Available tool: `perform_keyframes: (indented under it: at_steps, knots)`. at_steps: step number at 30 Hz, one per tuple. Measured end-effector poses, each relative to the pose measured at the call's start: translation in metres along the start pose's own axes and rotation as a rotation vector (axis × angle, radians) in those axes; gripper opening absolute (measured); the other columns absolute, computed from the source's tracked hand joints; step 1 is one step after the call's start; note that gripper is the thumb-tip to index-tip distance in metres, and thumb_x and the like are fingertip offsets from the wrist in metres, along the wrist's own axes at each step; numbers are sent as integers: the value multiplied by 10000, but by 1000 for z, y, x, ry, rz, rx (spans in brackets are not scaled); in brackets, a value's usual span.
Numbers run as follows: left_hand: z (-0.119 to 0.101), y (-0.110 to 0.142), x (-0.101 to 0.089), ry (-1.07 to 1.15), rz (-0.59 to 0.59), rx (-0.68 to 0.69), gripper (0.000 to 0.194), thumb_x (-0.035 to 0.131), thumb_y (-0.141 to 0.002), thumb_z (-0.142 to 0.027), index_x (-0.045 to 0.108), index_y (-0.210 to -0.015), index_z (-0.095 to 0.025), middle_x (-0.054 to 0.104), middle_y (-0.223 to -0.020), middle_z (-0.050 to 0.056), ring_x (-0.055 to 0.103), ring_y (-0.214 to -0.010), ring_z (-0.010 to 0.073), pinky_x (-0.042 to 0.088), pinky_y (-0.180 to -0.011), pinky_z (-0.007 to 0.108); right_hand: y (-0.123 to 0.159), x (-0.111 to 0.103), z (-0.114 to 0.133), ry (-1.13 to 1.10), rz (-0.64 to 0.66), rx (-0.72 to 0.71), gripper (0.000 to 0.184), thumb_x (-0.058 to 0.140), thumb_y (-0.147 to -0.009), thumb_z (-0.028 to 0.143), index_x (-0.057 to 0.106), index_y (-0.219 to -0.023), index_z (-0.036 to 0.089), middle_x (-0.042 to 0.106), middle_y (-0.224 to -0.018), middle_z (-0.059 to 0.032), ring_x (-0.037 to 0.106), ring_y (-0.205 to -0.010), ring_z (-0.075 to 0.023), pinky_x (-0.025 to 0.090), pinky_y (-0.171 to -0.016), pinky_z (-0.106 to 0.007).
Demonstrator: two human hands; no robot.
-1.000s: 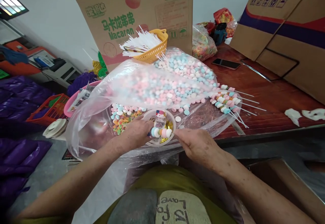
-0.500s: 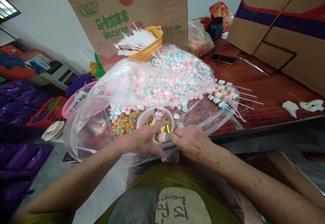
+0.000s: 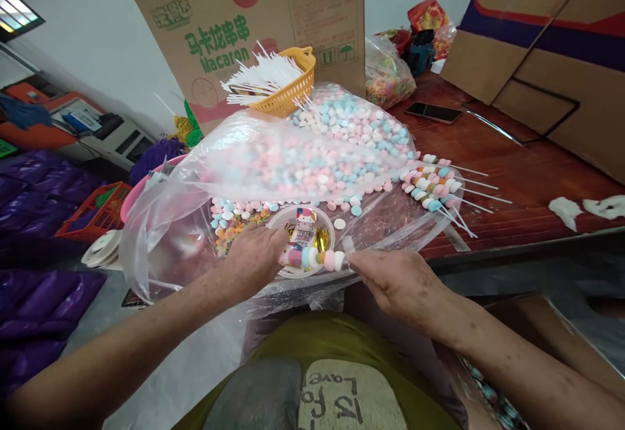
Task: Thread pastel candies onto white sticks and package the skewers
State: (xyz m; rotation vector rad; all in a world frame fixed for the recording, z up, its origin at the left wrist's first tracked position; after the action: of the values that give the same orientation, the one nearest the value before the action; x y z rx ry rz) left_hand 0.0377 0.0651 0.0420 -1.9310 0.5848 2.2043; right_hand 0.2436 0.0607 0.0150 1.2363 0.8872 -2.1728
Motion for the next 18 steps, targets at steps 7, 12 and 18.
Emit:
perform_keyframes:
  at_steps: [7, 12, 18]
  knots:
    - [-4, -1, 1, 237, 125, 53, 335, 635, -724, -429, 558, -919, -168, 650, -805, 57, 608, -775, 233, 425, -653, 293, -8, -17, 3, -188, -21, -58, 250, 383, -913, 223, 618, -846, 175, 628, -668, -15, 564, -603, -123, 395, -547, -221]
    - [0, 0, -1, 782, 270, 158, 401, 726, -628, -440, 577, -901, -187, 607, -795, -27, 557, -738, 146, 391, -600, 213, -5, -33, 9, 397, -181, -443, 250, 383, -867, 83, 588, -987, 162, 654, -729, -39, 550, -650, -159, 388, -625, -306]
    - [5, -1, -7, 620, 209, 49, 298, 693, -645, -449, 580, -718, -183, 505, -597, -61, 450, -562, 93, 296, -504, 199, -1, -35, 14, 443, -122, -491, 246, 367, -888, 104, 551, -1033, 178, 624, -726, -29, 522, -655, -146, 387, -649, -318]
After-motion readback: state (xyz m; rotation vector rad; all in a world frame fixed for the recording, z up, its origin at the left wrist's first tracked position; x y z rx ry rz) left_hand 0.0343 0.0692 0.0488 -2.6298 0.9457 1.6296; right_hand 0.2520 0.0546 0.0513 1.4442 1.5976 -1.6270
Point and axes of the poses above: each hand's wrist, its own y-axis away from the middle knuckle, its own x-axis out of the palm, z = x × y, the point moved 4 cm from there along -y, towards the middle knuckle
